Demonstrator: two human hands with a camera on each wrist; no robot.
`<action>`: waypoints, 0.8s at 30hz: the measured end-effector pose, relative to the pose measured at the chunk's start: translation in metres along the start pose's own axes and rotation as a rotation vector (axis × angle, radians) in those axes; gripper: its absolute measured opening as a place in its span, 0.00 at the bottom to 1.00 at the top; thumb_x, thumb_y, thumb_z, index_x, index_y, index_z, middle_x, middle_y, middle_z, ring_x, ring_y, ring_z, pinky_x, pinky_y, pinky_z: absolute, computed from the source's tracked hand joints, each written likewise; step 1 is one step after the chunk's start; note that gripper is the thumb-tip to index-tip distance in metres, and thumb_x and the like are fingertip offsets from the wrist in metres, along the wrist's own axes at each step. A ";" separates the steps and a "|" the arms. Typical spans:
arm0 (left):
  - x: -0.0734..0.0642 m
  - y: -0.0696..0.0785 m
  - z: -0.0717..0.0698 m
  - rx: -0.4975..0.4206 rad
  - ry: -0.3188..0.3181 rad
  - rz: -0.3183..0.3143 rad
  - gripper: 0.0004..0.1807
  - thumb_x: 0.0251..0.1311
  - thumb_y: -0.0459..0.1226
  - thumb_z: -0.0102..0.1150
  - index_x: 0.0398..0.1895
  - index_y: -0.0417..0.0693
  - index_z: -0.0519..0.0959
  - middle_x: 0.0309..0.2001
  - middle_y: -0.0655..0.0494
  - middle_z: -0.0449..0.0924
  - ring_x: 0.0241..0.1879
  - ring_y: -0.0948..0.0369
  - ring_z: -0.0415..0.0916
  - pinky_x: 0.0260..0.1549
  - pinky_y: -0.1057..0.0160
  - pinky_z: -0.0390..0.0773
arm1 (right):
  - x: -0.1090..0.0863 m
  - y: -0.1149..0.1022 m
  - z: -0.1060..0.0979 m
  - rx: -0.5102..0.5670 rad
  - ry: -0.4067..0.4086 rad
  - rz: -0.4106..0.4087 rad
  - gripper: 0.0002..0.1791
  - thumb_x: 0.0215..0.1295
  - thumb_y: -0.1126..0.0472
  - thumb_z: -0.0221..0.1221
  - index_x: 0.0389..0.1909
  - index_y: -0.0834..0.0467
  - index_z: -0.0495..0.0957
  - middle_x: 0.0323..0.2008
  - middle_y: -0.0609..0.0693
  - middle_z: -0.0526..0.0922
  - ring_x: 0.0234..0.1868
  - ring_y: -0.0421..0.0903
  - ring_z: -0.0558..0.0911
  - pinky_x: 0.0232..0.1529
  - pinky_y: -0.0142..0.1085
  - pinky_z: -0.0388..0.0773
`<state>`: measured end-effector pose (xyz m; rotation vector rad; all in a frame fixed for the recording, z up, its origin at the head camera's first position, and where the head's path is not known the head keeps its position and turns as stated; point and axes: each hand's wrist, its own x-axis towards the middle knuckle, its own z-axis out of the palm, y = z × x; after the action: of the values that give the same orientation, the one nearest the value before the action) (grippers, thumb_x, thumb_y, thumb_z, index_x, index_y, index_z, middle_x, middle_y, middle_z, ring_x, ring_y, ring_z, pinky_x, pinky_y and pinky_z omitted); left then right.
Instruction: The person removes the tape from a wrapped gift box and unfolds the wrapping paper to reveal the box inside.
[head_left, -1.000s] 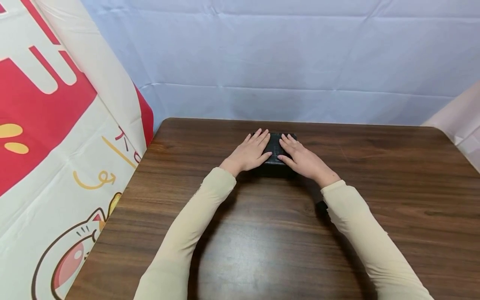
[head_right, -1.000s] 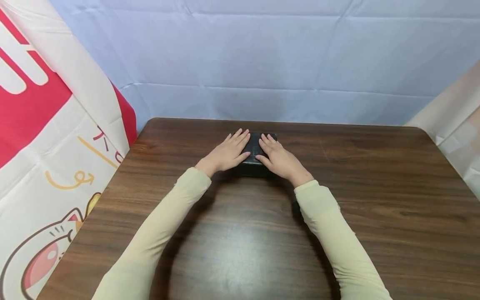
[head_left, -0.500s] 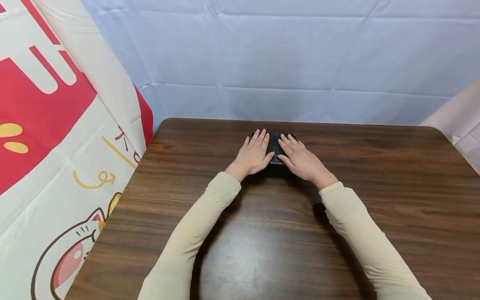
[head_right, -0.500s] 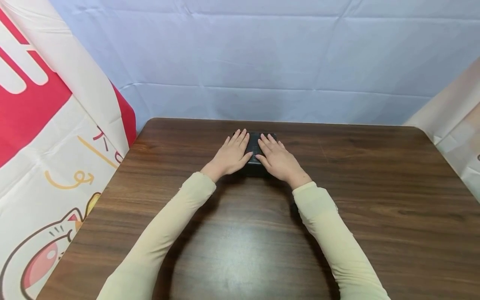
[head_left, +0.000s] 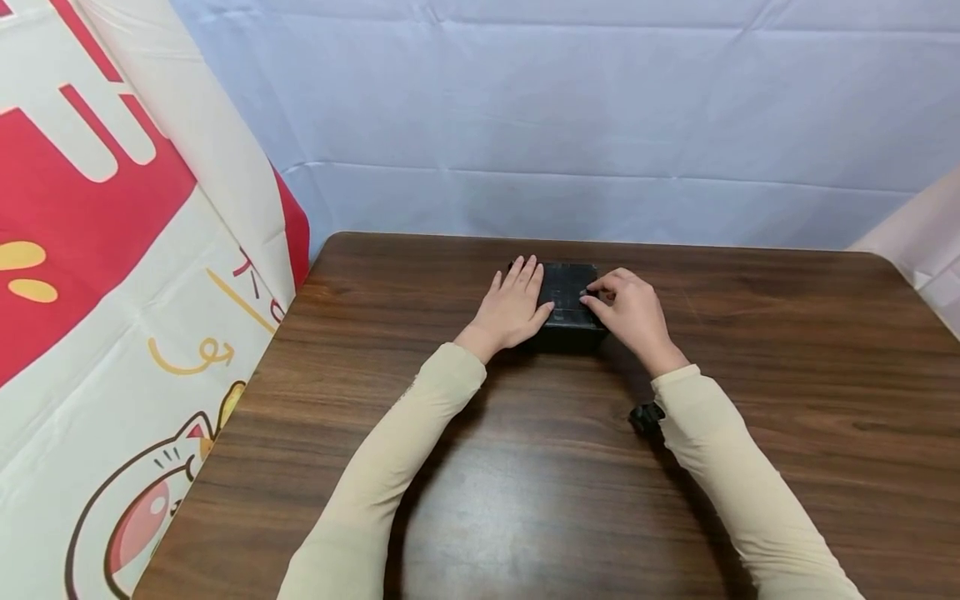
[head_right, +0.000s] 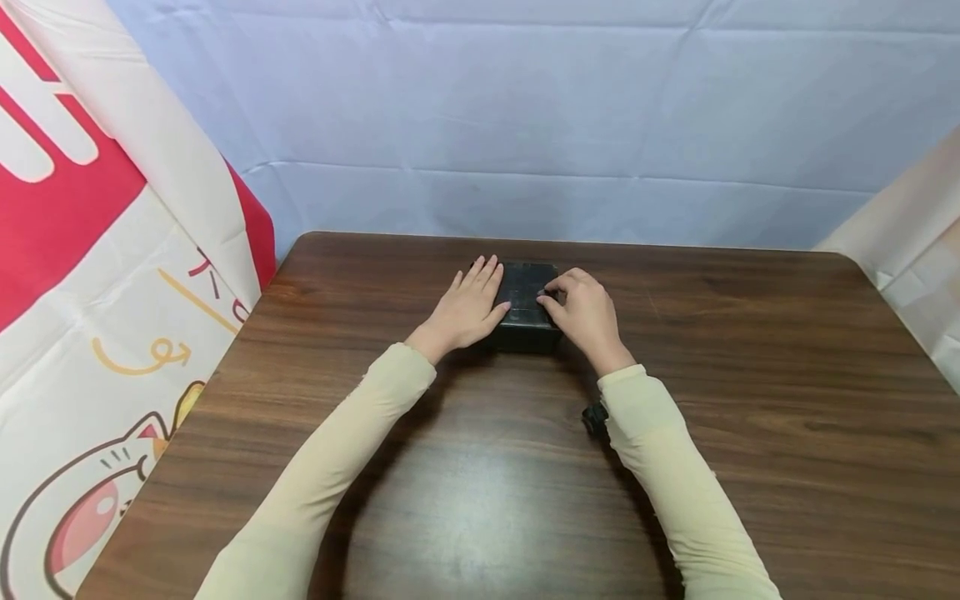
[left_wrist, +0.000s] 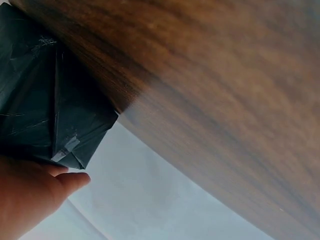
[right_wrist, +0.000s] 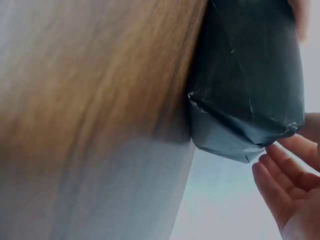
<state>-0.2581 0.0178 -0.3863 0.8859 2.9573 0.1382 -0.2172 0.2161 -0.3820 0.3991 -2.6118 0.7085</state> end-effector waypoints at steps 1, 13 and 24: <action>0.000 0.000 0.000 -0.002 0.002 0.001 0.37 0.72 0.56 0.26 0.75 0.46 0.38 0.75 0.51 0.32 0.73 0.56 0.27 0.69 0.51 0.39 | 0.001 -0.001 0.000 0.000 -0.001 0.003 0.11 0.60 0.62 0.64 0.38 0.67 0.83 0.37 0.59 0.78 0.35 0.55 0.78 0.36 0.49 0.76; 0.000 0.000 0.000 -0.011 -0.011 -0.008 0.37 0.72 0.56 0.26 0.76 0.47 0.37 0.75 0.53 0.29 0.73 0.57 0.25 0.69 0.52 0.37 | 0.012 -0.007 -0.002 -0.052 -0.023 0.047 0.10 0.60 0.64 0.63 0.33 0.69 0.84 0.35 0.62 0.79 0.32 0.55 0.79 0.34 0.48 0.76; 0.001 -0.001 0.000 -0.006 -0.006 -0.002 0.37 0.72 0.56 0.26 0.75 0.47 0.37 0.75 0.52 0.30 0.73 0.56 0.27 0.69 0.52 0.38 | 0.015 -0.005 -0.001 -0.022 -0.032 0.094 0.09 0.60 0.63 0.63 0.33 0.68 0.84 0.35 0.61 0.78 0.32 0.55 0.78 0.35 0.49 0.75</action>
<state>-0.2594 0.0175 -0.3862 0.8808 2.9507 0.1439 -0.2277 0.2099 -0.3721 0.2853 -2.6805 0.7089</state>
